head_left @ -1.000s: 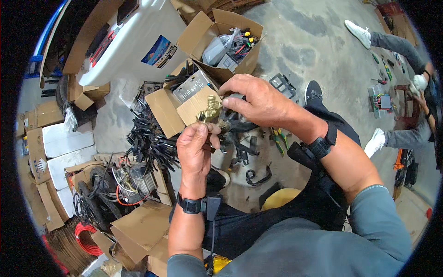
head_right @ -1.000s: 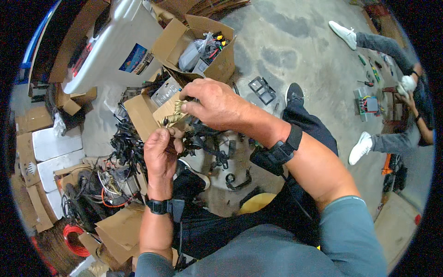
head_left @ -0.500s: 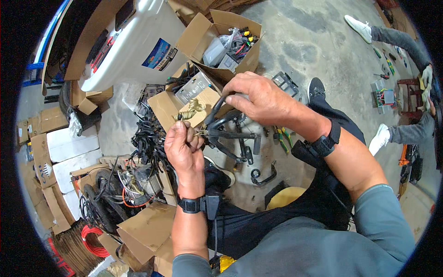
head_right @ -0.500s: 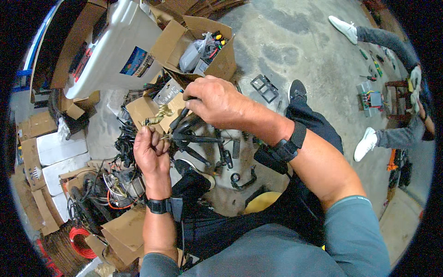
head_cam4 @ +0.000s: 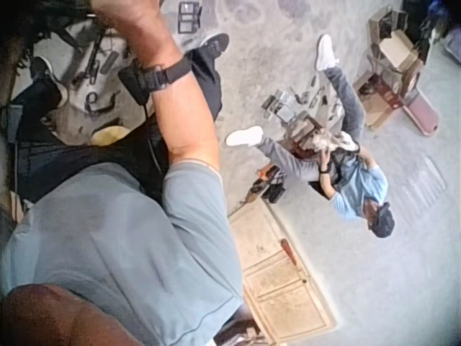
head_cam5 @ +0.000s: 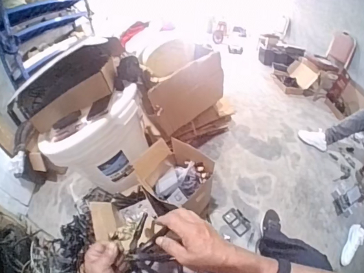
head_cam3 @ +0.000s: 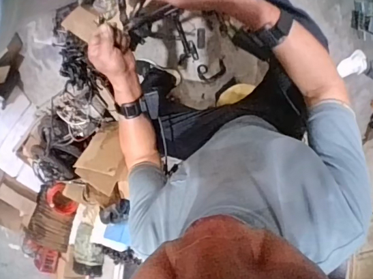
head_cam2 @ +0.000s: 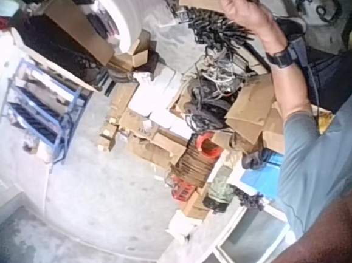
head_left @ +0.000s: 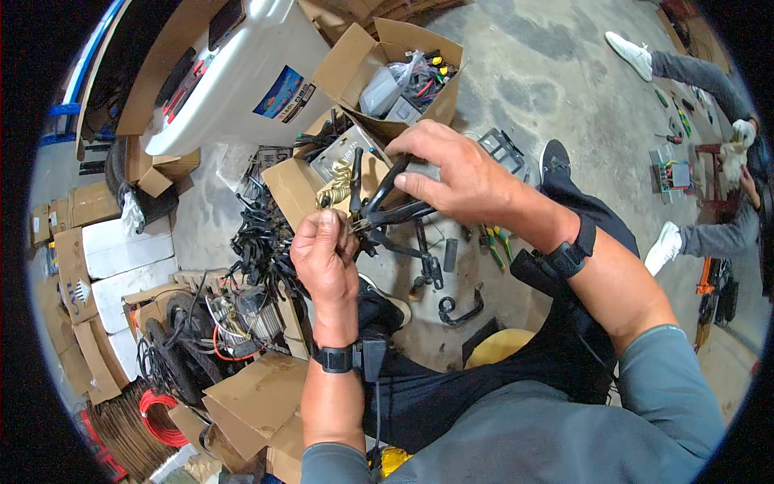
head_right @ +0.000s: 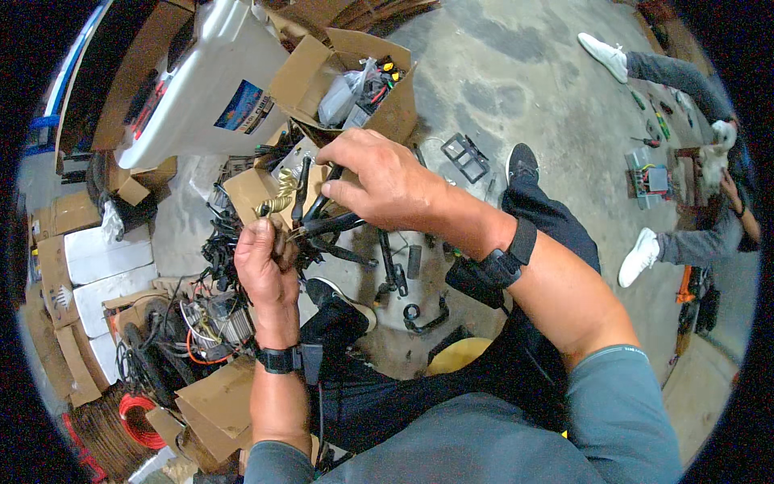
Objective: Repairing or assembling a wiring harness and mechanical parts for a motorcycle using pliers.
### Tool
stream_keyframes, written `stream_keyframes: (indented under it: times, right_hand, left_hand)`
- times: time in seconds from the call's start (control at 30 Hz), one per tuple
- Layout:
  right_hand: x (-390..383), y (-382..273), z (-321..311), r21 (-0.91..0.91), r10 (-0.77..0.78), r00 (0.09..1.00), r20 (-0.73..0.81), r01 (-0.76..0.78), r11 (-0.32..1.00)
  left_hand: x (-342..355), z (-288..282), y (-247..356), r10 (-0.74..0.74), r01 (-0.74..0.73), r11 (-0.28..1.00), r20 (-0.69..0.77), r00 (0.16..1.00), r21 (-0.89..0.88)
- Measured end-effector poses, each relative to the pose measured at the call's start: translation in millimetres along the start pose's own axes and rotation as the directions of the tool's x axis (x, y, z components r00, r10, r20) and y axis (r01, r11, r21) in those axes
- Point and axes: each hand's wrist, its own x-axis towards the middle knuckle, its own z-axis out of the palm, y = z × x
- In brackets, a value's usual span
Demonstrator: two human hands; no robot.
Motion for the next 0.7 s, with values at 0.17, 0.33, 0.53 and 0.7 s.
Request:
stream_keyframes:
  times: [0.17, 0.33, 0.53, 0.7]
  right_hand:
    - [-2, -1, 7, -0.178, -0.229, 0.972, -0.043, 0.218, 0.959]
    - [-5, -4, 21, -0.18, -0.349, 0.937, 0.015, 0.346, 0.921]
    - [-10, -5, 24, -0.217, -0.305, 0.951, 0.054, 0.309, 0.926]
    - [-7, -4, 22, -0.208, -0.331, 0.942, 0.061, 0.337, 0.918]
  left_hand:
    - [-5, 4, -4, 0.108, -0.099, 0.967, -0.023, 0.994, 0.236]
    - [-3, -1, -5, 0.149, -0.15, 0.961, 0.022, 0.989, 0.234]
    - [1, 2, -5, 0.053, -0.057, 0.996, 0.07, 0.996, 0.062]
    - [7, -1, -9, 0.048, -0.048, 0.998, -0.008, 0.999, -0.034]
